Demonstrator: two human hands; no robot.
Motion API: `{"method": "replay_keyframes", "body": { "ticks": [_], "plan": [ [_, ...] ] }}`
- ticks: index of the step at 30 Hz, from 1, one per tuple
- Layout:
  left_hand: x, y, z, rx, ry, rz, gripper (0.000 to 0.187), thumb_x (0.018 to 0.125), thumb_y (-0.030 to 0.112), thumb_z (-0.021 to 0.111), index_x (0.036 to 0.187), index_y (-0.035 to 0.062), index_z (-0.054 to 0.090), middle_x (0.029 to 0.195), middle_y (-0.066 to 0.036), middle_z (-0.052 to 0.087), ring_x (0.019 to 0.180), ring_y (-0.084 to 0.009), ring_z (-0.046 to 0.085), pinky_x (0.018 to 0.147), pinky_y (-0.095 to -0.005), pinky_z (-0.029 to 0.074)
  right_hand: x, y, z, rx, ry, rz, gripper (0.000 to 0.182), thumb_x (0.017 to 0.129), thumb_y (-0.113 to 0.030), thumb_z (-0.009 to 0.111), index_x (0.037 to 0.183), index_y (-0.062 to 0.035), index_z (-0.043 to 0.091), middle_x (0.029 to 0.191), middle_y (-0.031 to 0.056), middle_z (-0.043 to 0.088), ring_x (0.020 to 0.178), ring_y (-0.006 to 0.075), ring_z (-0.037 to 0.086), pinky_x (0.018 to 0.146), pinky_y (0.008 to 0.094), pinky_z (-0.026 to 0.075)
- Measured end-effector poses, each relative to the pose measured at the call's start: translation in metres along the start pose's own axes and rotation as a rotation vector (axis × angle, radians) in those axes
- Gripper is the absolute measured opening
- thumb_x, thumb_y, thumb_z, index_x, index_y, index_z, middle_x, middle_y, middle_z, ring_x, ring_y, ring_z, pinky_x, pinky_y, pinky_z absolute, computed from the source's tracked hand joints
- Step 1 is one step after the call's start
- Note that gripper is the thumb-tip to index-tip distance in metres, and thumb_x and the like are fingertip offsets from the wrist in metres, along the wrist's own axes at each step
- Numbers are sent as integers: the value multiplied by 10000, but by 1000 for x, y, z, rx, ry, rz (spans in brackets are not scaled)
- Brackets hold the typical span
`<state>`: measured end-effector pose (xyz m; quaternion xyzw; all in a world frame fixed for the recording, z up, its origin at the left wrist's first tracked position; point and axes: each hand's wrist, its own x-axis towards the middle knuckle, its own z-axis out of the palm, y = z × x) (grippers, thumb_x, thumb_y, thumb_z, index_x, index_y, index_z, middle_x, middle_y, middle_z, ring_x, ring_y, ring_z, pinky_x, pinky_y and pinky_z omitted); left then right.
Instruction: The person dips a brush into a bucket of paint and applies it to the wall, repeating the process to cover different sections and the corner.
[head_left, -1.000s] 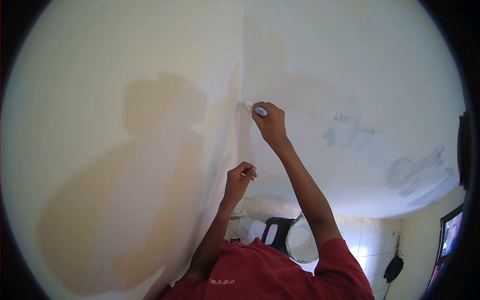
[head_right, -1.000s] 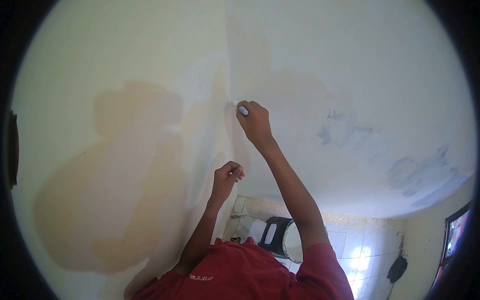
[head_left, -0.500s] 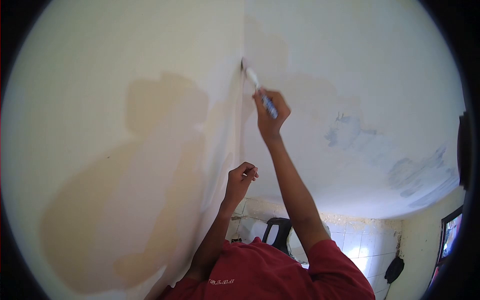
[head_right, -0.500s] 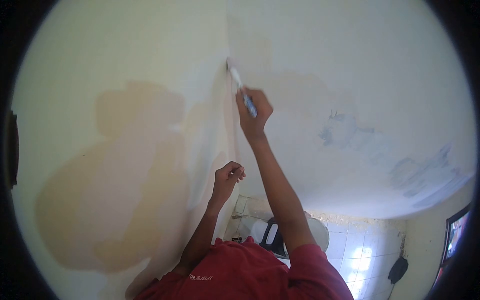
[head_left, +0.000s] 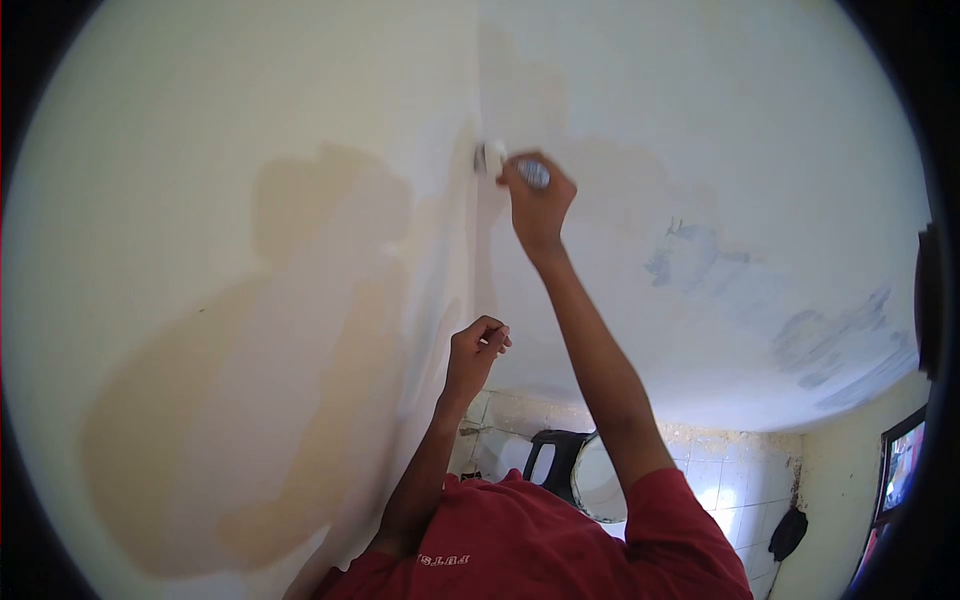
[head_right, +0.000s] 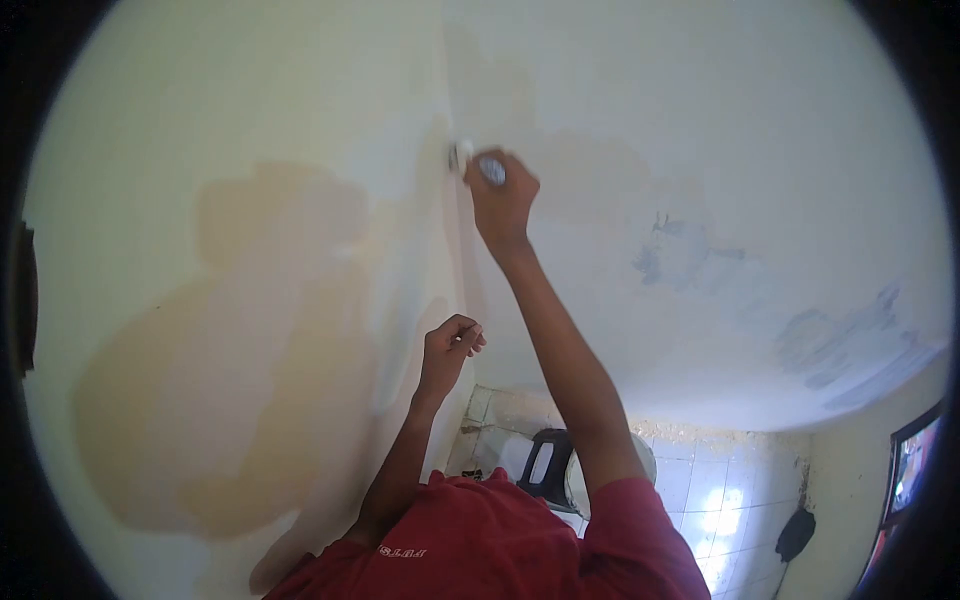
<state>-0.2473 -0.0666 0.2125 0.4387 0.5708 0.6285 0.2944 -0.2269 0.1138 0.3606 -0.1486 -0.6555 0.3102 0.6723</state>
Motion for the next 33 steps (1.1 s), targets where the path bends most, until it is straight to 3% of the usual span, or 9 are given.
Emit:
{"method": "replay_keyframes", "body": {
  "ticks": [4, 8, 12, 16, 18, 21, 28, 30, 33],
  "plan": [
    [0, 3, -1, -8, -4, 3, 122, 967, 98, 604, 906, -2, 638, 753, -50, 667, 677, -95, 603, 640, -249, 494, 47, -37, 19, 258, 204, -225, 71, 828, 44, 717, 866, 31, 659, 734, 95, 671, 682, 152, 681, 620, 267, 528],
    [-1, 6, -2, -19, -18, 2, 121, 968, 103, 605, 910, 2, 638, 753, -44, 668, 681, -93, 604, 634, -248, 488, 23, -23, 24, 342, 285, -236, 85, 831, 58, 721, 882, 25, 662, 749, 82, 671, 706, 148, 695, 627, 256, 538],
    [0, 7, -3, -8, -25, -17, 125, 970, 119, 608, 917, 11, 641, 764, -39, 670, 680, -89, 604, 623, -245, 477, -53, 24, 11, 33, 107, -89, 70, 877, 44, 679, 830, 61, 629, 760, 108, 688, 723, 146, 696, 650, 268, 552],
    [0, 7, -4, 0, -41, -24, 122, 969, 118, 609, 915, 13, 639, 775, -40, 670, 681, -87, 602, 621, -247, 475, -107, 47, -10, -23, 4, -37, 67, 863, 31, 693, 835, 52, 636, 710, 96, 681, 702, 144, 691, 636, 263, 538],
    [0, 6, -4, -7, -48, -22, 121, 968, 118, 610, 913, 14, 638, 774, -39, 670, 682, -85, 601, 623, -245, 474, -123, 49, -19, -41, -43, 84, 140, 775, 46, 754, 877, 26, 660, 754, 121, 651, 665, 169, 622, 615, 288, 497],
    [1, 5, -5, -14, -50, -17, 124, 966, 125, 608, 911, 18, 641, 765, -35, 673, 679, -83, 602, 618, -244, 474, -133, 46, -36, -70, -36, 109, 141, 783, 37, 756, 888, 27, 662, 793, 126, 670, 689, 190, 651, 638, 302, 515],
    [4, 0, -5, -38, -66, -26, 119, 968, 110, 604, 905, 13, 634, 767, -32, 657, 690, -82, 591, 627, -242, 466, -75, 21, -70, -332, -228, -73, 160, 793, 66, 742, 934, 22, 678, 876, 136, 697, 811, 229, 695, 719, 307, 544],
    [1, 8, -5, -44, -73, -32, 117, 968, 109, 604, 906, 14, 635, 767, -32, 657, 690, -82, 591, 627, -242, 467, -47, 3, -79, -412, -185, -282, 158, 792, 68, 743, 927, 21, 677, 880, 138, 698, 803, 230, 689, 724, 312, 544],
    [2, 9, -5, -48, -72, -38, 114, 968, 107, 602, 911, 14, 636, 769, -32, 658, 690, -82, 590, 629, -242, 467, -23, -29, -83, -364, 58, -289, 128, 811, 58, 703, 920, 1, 667, 903, 158, 685, 808, 300, 685, 708, 358, 542]
  ]
}}
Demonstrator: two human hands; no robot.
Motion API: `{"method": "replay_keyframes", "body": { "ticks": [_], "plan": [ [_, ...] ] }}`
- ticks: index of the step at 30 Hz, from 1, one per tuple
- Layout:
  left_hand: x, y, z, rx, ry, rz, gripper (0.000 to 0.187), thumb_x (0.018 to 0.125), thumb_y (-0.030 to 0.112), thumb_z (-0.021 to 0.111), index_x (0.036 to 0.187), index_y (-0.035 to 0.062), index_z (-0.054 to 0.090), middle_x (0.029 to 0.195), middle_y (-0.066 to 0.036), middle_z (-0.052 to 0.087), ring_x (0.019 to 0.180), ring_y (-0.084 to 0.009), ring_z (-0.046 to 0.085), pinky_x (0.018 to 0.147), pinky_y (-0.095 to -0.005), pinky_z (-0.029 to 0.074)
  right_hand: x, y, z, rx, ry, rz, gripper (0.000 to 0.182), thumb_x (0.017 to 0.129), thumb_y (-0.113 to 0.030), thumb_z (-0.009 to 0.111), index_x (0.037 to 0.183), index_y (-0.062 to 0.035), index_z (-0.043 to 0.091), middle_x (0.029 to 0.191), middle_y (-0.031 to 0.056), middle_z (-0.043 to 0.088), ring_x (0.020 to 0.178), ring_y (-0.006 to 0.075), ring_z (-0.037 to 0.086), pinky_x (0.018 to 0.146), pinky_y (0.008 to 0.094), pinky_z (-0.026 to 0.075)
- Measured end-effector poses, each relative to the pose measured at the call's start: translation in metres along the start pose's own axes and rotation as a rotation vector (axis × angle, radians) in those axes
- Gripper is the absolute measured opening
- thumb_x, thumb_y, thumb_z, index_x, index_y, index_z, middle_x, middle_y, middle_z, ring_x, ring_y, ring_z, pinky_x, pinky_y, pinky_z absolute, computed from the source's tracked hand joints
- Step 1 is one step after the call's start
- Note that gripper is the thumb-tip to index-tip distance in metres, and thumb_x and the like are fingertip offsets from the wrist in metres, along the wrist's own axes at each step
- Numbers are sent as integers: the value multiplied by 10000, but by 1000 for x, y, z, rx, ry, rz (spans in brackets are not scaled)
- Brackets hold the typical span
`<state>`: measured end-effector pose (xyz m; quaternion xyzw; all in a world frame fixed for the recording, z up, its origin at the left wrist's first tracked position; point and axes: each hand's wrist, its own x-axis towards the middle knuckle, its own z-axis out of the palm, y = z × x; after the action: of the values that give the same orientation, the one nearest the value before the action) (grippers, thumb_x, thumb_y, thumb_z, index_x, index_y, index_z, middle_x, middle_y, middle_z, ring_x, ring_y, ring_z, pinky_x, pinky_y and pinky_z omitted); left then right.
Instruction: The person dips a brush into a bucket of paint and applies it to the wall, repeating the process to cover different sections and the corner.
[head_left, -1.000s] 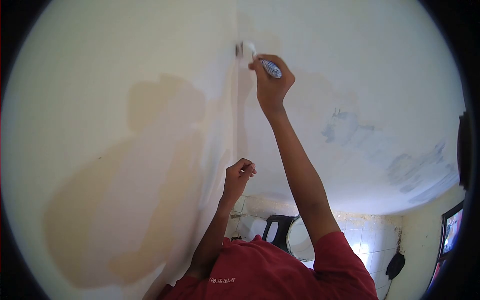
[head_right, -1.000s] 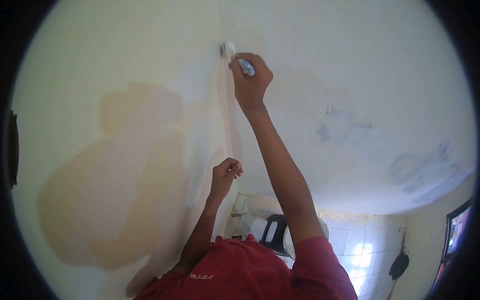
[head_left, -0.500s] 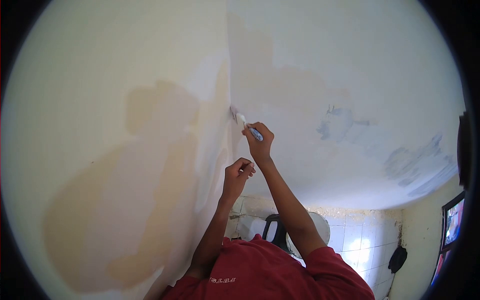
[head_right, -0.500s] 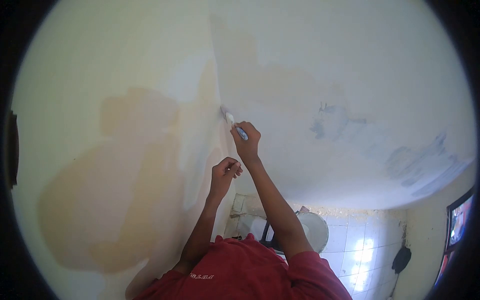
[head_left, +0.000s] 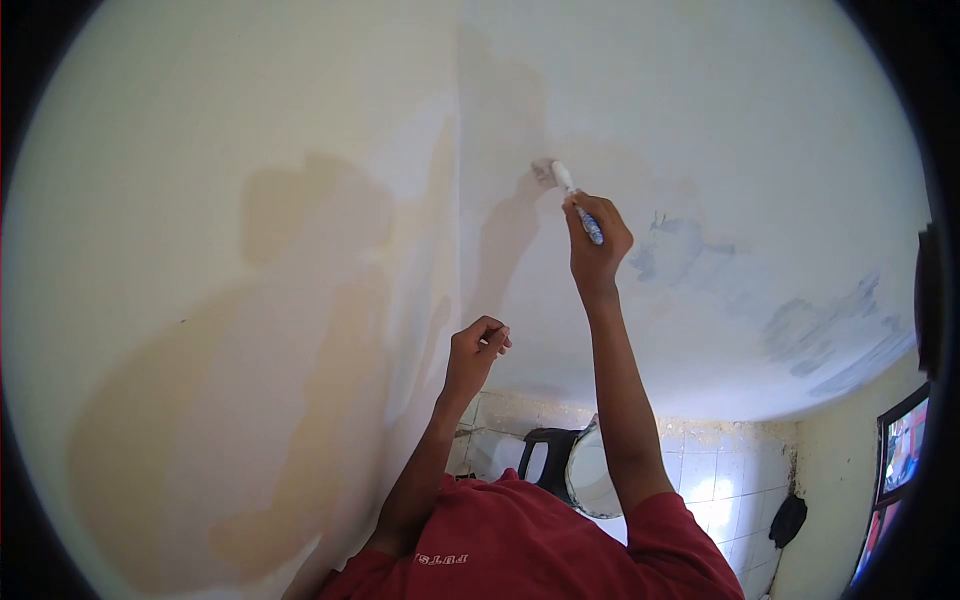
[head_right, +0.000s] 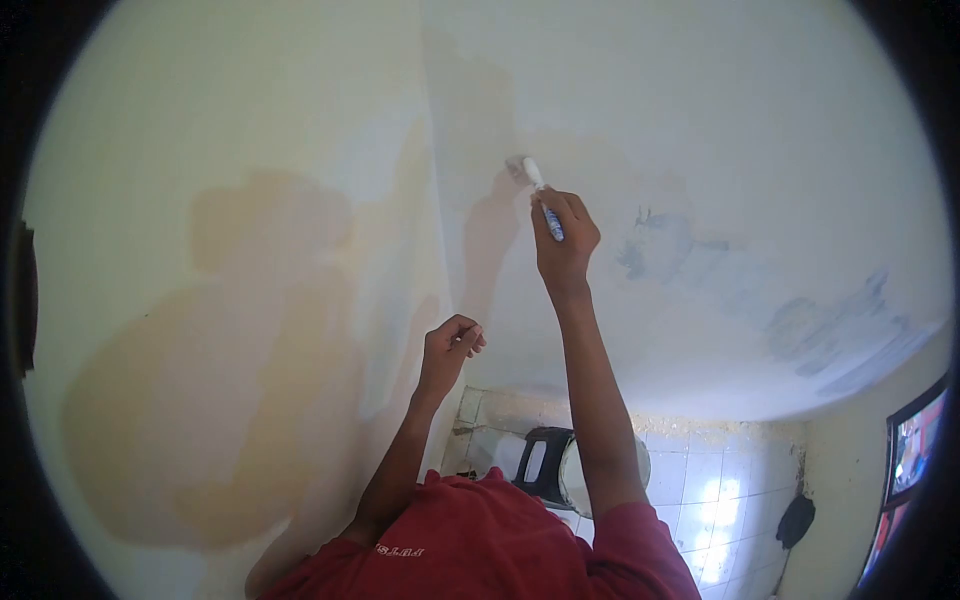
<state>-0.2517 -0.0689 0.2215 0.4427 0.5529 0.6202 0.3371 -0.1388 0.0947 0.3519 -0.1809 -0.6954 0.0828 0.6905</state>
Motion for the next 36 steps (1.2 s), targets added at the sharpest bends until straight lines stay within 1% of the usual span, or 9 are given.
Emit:
{"method": "replay_keyframes", "body": {
  "ticks": [3, 11, 13, 16, 23, 25, 28, 30, 36],
  "plan": [
    [0, -5, 1, -4, 16, 10, 116, 966, 116, 605, 906, 24, 640, 759, -26, 661, 682, -79, 593, 617, -240, 465, -8, -11, 1, -25, 46, -62, 154, 792, 82, 708, 913, -5, 669, 890, 149, 690, 830, 292, 695, 724, 351, 551],
    [0, -6, 1, -17, 16, 33, 122, 964, 128, 610, 900, 30, 643, 753, -26, 667, 676, -77, 600, 607, -240, 468, -46, 23, 14, -7, -267, 83, 149, 822, 20, 714, 960, -24, 678, 936, 156, 687, 841, 319, 692, 726, 362, 550],
    [2, -9, 1, -7, 20, 26, 121, 964, 129, 610, 904, 29, 644, 756, -27, 668, 679, -79, 603, 607, -241, 470, -16, 27, 5, -51, -199, -162, 155, 829, 12, 716, 975, -22, 677, 970, 157, 684, 836, 317, 692, 704, 366, 552],
    [2, -10, 1, -16, 17, 14, 123, 965, 131, 608, 904, 31, 644, 758, -26, 669, 680, -81, 606, 607, -243, 473, 22, 17, -3, -65, -32, -195, 145, 827, 20, 723, 962, -22, 687, 973, 165, 682, 841, 299, 701, 696, 349, 558],
    [1, -12, 3, -12, 29, 4, 126, 964, 135, 608, 899, 33, 643, 758, -25, 669, 680, -81, 607, 610, -242, 474, 5, -5, 1, -116, 4, -287, 201, 808, 40, 727, 1000, -14, 710, 1028, 192, 683, 866, 281, 705, 730, 350, 579],
    [2, -14, 3, -14, 25, 23, 126, 964, 135, 606, 900, 33, 644, 755, -24, 667, 680, -80, 606, 609, -240, 472, -9, 5, 13, -113, -185, -289, 297, 796, 39, 682, 1087, -24, 681, 1108, 214, 662, 940, 322, 692, 756, 367, 584],
    [1, -13, 3, -15, 20, 5, 120, 961, 128, 608, 900, 31, 644, 751, -23, 665, 680, -81, 605, 607, -239, 469, -35, 20, 37, -136, -361, -319, 270, 783, 43, 698, 1045, -14, 674, 1023, 191, 664, 910, 315, 694, 748, 370, 576],
    [1, -12, 2, -17, 17, 3, 119, 961, 127, 610, 900, 30, 643, 751, -23, 665, 679, -81, 605, 606, -238, 468, -51, 20, 43, -184, -682, -230, 306, 755, 26, 692, 1054, -22, 648, 993, 172, 655, 934, 332, 679, 749, 401, 573],
    [0, -9, 3, -11, 37, 8, 125, 965, 130, 614, 899, 27, 641, 747, -21, 663, 676, -78, 600, 606, -237, 464, -29, 19, 25, -87, -590, -161, 241, 818, 4, 674, 1051, -45, 636, 951, 161, 640, 834, 351, 667, 694, 403, 552]
  ]
}}
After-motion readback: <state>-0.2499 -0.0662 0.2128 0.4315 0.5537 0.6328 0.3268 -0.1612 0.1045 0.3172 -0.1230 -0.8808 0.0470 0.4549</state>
